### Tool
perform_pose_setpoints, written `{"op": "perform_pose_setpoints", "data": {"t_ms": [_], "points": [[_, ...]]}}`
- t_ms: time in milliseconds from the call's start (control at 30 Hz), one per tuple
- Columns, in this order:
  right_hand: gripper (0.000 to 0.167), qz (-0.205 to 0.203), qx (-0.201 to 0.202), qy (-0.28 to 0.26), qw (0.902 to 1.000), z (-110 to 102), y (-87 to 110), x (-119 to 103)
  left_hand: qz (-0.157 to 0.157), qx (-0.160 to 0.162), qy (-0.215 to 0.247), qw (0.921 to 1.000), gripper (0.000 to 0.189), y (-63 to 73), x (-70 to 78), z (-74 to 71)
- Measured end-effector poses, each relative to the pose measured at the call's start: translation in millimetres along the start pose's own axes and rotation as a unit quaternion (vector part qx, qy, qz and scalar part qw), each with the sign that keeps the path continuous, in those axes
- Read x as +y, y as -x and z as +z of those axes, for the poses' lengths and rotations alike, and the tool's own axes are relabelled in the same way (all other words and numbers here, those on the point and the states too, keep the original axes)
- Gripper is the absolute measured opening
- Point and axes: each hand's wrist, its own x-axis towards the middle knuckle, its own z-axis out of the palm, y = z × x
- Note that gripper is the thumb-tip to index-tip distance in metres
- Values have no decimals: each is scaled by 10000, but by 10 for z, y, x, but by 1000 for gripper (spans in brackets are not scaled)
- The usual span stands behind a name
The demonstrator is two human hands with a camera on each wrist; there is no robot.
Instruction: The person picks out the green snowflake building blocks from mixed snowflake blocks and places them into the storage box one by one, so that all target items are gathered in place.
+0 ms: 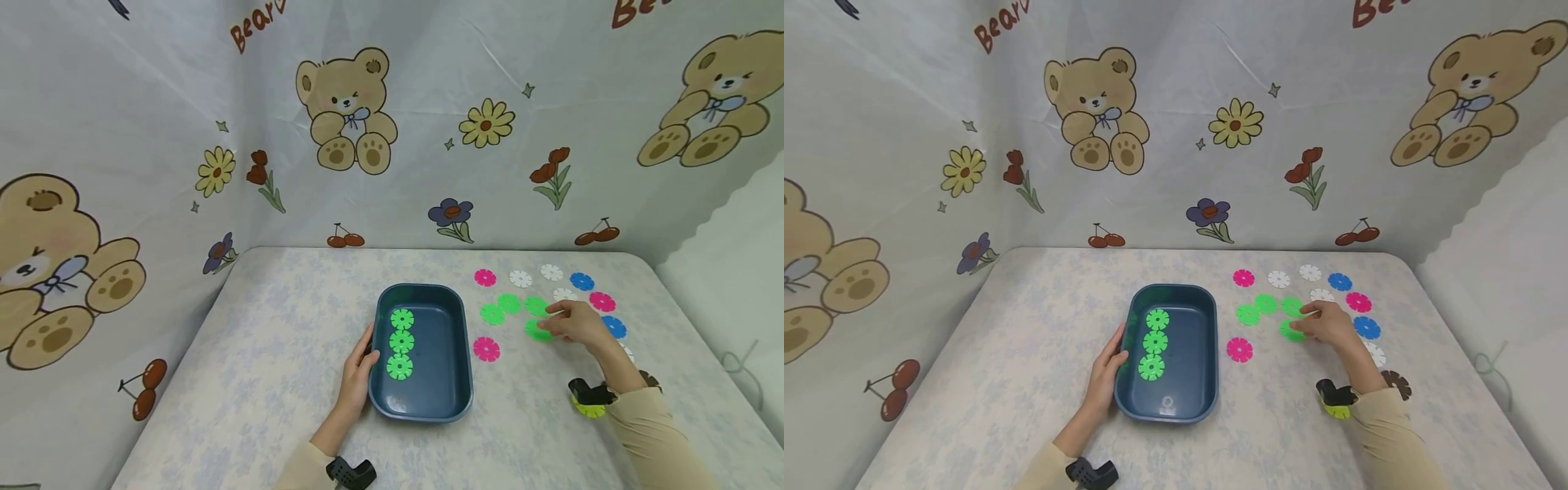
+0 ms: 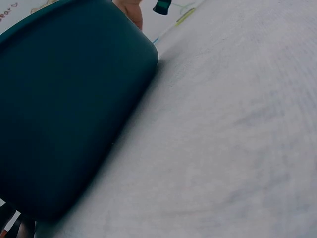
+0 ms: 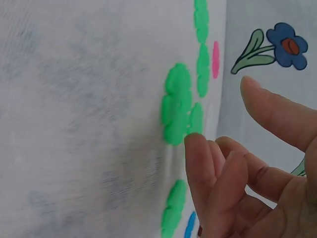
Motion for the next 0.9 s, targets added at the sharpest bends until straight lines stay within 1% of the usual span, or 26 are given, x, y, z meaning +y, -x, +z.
{"op": "perform_pose_setpoints", "data": {"t_ms": [133,233,367,467,733,900], "points": [[66,170,-72,104,9998,13,-31,85,-25,-16,12,10000,54,-7,-6,7],[67,271,-66,329,9991,44,-63,100,-32,-17,25,10000,54,-9,-7,6],[67,419,36,702,9966,89,-112,92,-40,-11,4,10000,53,-7,-14,-4],[64,500,112,873,9949,114,-144,90,-43,-25,-14,10000,53,-5,-21,-11],[59,411,245,993,9939,145,-171,97,-8,-21,-30,10000,53,-3,-25,-16],[50,441,333,825,9951,138,-151,100,-23,-30,-23,10000,53,0,-13,-9]]}}
